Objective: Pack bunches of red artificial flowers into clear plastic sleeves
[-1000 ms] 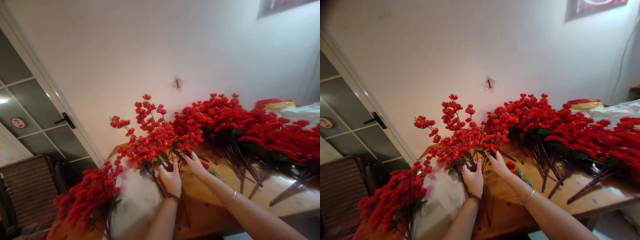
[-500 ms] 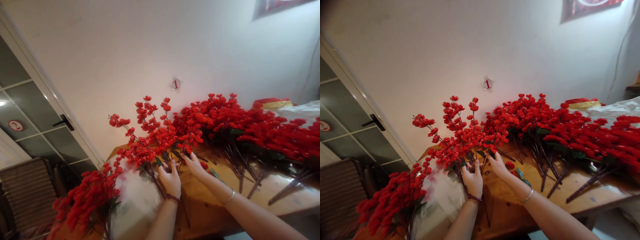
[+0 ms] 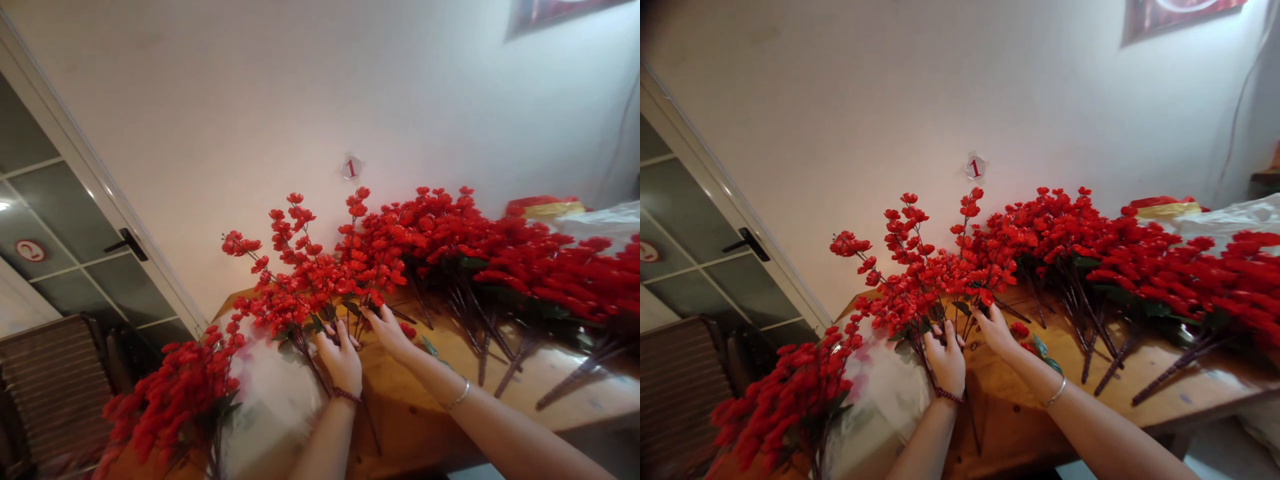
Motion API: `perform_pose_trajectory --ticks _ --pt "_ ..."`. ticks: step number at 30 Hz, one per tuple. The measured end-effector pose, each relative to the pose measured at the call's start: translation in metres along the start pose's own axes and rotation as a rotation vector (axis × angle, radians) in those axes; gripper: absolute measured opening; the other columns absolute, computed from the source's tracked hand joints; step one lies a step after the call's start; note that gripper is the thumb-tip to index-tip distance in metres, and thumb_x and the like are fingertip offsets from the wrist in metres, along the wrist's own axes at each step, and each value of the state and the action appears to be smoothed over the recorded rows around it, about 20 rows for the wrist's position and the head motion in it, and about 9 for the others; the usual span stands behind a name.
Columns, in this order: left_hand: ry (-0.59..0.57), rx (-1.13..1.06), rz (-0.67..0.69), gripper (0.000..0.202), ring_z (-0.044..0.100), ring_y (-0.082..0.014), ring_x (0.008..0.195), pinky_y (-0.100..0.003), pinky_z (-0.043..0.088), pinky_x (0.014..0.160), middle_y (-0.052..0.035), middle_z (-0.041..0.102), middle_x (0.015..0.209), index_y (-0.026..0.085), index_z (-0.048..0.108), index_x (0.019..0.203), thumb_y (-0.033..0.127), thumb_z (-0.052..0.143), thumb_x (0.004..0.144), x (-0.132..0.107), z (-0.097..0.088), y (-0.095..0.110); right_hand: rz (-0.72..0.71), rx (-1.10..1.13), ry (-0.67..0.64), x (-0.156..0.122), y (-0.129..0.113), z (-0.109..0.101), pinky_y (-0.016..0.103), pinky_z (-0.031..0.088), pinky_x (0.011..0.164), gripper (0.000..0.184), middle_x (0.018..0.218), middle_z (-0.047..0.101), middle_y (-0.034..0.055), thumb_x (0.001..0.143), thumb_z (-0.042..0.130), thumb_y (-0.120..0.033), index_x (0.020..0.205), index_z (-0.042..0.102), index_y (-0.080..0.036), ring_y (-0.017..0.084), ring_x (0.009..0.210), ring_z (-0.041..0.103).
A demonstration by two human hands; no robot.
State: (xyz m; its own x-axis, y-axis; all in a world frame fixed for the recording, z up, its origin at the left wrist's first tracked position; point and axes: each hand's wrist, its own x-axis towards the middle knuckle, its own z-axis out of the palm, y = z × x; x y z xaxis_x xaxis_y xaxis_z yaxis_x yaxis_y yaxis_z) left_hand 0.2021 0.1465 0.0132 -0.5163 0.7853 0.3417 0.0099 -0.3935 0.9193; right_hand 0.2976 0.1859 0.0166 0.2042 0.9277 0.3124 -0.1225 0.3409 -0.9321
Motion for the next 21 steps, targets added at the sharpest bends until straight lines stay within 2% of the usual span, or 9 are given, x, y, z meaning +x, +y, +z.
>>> perform_pose_trajectory --ticks 5,10,21 --pt "-0.013 -0.069 0.005 0.039 0.047 -0.0071 0.037 -0.022 0.041 0.039 0.0069 0.05 0.062 0.024 0.032 0.075 0.054 0.055 0.08 -0.0012 0.0008 0.0012 0.029 -0.01 -0.005 -0.0006 -0.0017 -0.0019 0.03 0.044 0.056 0.029 0.07 0.061 0.0021 0.067 0.062 -0.047 0.079 0.057 -0.022 0.018 0.064 0.054" --pt "-0.022 -0.081 0.021 0.039 0.048 -0.0077 0.036 -0.021 0.041 0.04 0.0077 0.05 0.055 0.024 0.032 0.074 0.053 0.057 0.08 -0.0015 0.0011 0.0035 0.008 -0.04 0.016 -0.0006 -0.0017 -0.0023 0.033 0.048 0.062 0.027 0.076 0.064 0.0035 0.068 0.061 -0.046 0.081 0.06 -0.022 0.021 0.072 0.056" --pt "-0.023 -0.098 0.007 0.037 0.049 -0.007 0.036 -0.021 0.042 0.04 0.0067 0.052 0.06 0.023 0.033 0.073 0.049 0.058 0.08 -0.0019 0.0007 0.0058 -0.002 -0.037 0.0 -0.0003 -0.0038 -0.0024 0.031 0.045 0.058 0.028 0.072 0.062 0.0024 0.067 0.061 -0.047 0.08 0.058 -0.022 0.019 0.067 0.053"
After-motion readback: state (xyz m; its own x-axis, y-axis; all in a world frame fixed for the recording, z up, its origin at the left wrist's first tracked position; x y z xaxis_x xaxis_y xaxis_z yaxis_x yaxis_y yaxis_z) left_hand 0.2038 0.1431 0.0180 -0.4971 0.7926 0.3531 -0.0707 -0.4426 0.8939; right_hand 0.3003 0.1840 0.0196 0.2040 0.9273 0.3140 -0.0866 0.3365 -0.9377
